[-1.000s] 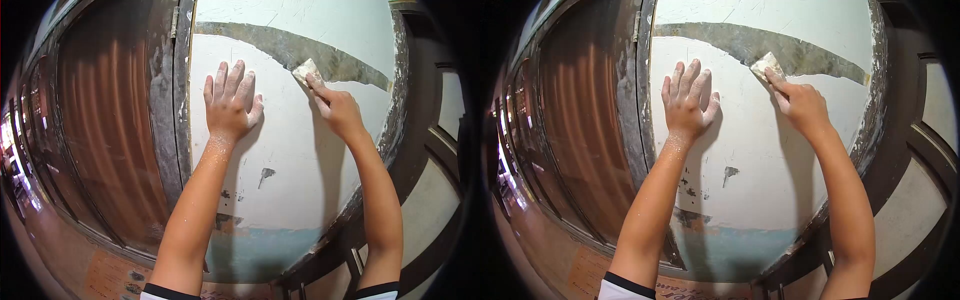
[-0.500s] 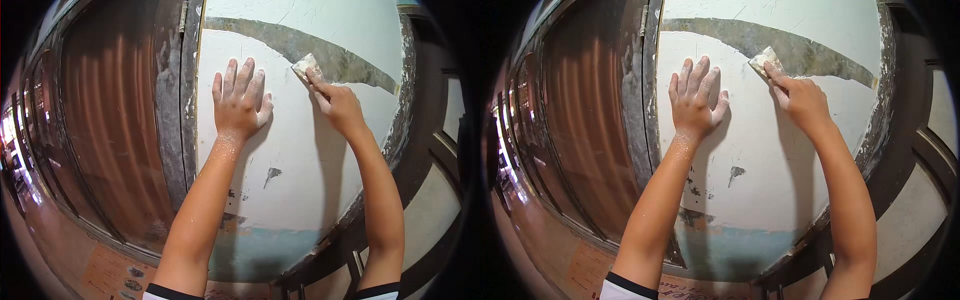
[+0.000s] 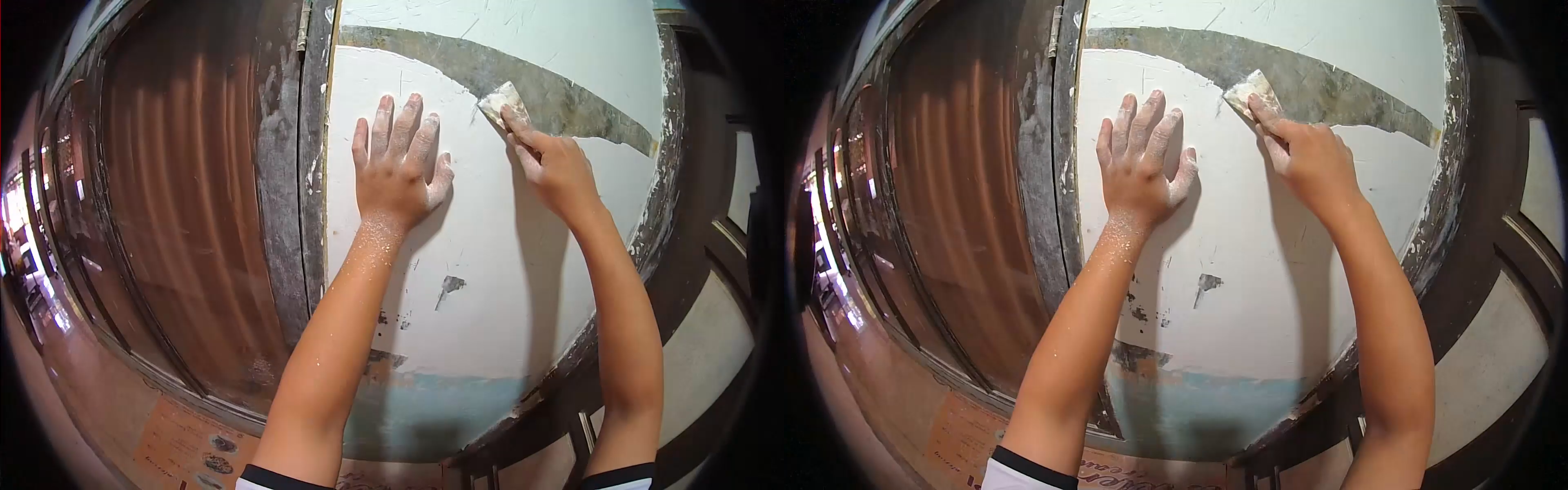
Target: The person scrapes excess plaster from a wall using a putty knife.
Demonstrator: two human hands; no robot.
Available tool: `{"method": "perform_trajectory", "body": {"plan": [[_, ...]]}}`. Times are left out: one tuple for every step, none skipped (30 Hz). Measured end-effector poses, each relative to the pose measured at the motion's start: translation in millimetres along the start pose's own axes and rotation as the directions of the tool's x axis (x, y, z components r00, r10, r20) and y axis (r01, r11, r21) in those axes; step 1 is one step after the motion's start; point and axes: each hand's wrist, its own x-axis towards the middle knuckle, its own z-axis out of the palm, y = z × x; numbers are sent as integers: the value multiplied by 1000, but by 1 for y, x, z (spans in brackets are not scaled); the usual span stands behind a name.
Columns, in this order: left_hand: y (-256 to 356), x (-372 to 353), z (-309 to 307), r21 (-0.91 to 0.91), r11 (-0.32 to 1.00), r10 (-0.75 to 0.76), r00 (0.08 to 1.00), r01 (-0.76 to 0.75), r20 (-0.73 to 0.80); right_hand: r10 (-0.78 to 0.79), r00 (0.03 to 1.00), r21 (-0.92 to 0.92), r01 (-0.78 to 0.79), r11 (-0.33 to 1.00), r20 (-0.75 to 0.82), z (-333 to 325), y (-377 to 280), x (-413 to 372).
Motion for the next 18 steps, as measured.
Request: {"method": "perform_trajectory", "body": {"plan": [[0,-1,1,-1,1000,0,1000,0,4,10,1000,20,-10,1000,14,-3,0,0],[-1,-2,2,-12,1000,10,1000,-10,-5,11,1000,22,-11,1000,15,-3,4,-1],[-4,-1,1,-18,1000,18,1000,-18,-20,-1,1000,14,1,1000,20,-5,9,0],[-2,-1,-2,-3,1000,9,1000,-9,2,-12,1000,6,12,1000,27,-6,10,1],[-3,-1,0,4,1000,10,1000,-10,-5,-6,999,-11,7,1000,46,-8,9,1],[-2,0,1,8,1000,13,1000,-13,-12,-8,999,-11,8,1000,44,-8,5,3],[-1,1,1,7,1000,15,1000,-15,-12,-21,999,-16,21,1000,32,-7,0,5],[-1,0,1,-3,1000,10,1000,-10,-9,-33,999,-23,34,999,22,-7,-6,7],[-1,0,0,-12,1000,3,1000,-3,-4,7,998,-62,-4,998,60,-10,-11,10],[-2,-1,-2,-15,1000,5,1000,-5,-1,12,998,-62,-8,998,61,-9,-10,8],[-3,-3,-3,-36,999,20,1000,-20,11,0,999,-25,1,1000,42,-7,-8,7],[-6,-2,-5,-53,998,35,999,-34,17,-17,1000,13,17,1000,19,-7,-7,8],[-10,-4,-9,-78,996,51,998,-48,44,-30,999,-9,31,999,32,-10,-6,8],[-16,-8,-13,-71,996,51,997,-48,49,-32,999,-1,32,999,34,-8,-6,10],[-21,-11,-17,-68,995,79,994,-74,78,-31,999,-12,32,999,37,-7,-8,13],[-25,-16,-20,-68,993,105,989,-98,108,-30,999,-26,31,999,42,-8,-11,15],[-28,-19,-22,-37,994,103,987,-99,126,-8,998,-40,11,999,63,-10,-14,17],[-29,-25,-25,-39,996,89,986,-85,141,-6,998,-41,9,999,65,-13,-16,16]]}}
